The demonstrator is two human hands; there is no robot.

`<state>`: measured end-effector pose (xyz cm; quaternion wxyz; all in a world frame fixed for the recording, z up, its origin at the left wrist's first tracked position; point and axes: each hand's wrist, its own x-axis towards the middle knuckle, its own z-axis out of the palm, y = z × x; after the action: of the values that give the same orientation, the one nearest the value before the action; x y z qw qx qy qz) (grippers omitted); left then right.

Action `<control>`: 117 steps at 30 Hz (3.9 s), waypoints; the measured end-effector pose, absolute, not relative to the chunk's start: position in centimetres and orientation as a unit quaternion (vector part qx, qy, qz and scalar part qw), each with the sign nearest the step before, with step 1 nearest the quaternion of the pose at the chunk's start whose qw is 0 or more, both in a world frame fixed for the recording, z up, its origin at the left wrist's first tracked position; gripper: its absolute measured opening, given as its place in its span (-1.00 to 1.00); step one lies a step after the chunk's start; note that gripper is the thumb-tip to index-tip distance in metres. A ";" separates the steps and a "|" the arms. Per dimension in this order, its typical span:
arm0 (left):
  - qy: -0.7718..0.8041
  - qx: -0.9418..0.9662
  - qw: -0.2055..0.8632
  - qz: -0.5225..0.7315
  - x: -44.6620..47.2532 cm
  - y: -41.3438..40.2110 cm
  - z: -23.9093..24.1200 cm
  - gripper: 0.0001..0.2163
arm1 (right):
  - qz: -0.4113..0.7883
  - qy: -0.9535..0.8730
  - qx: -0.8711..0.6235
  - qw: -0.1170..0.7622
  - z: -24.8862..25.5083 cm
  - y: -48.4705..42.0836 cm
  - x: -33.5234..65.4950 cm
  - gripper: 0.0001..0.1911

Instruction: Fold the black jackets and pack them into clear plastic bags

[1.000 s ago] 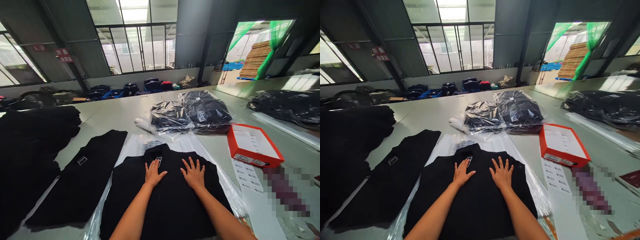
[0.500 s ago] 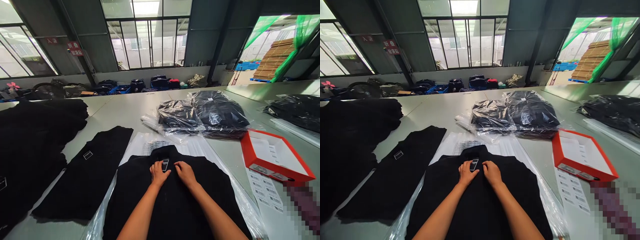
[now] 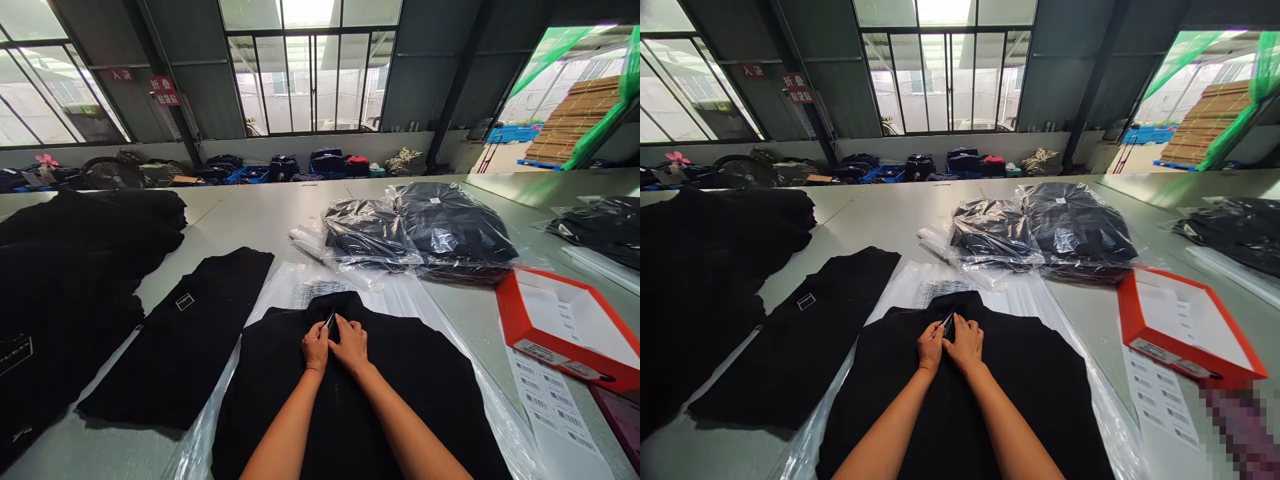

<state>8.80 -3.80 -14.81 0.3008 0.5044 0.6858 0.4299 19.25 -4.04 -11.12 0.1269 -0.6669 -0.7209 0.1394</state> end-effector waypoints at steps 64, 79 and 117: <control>0.497 0.751 0.357 0.248 4.5 -5.5 -7.0 -0.78 | 0.064 -0.844 -0.525 0.083 -3.1 -5.9 24.3 -0.58; 0.454 0.808 0.317 0.200 3.9 -11.0 -5.6 -0.59 | 0.040 -0.847 -0.501 0.175 -5.0 -11.2 25.6 -0.76; 0.662 0.635 0.397 -0.028 3.8 2.4 -10.3 -0.30 | 0.302 -0.684 -0.659 -0.079 -9.1 2.3 30.1 -0.02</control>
<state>3.75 2.42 -10.27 0.3968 0.6349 0.6623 -0.0281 30.13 2.27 -9.14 -0.0788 -0.6592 -0.6842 0.3019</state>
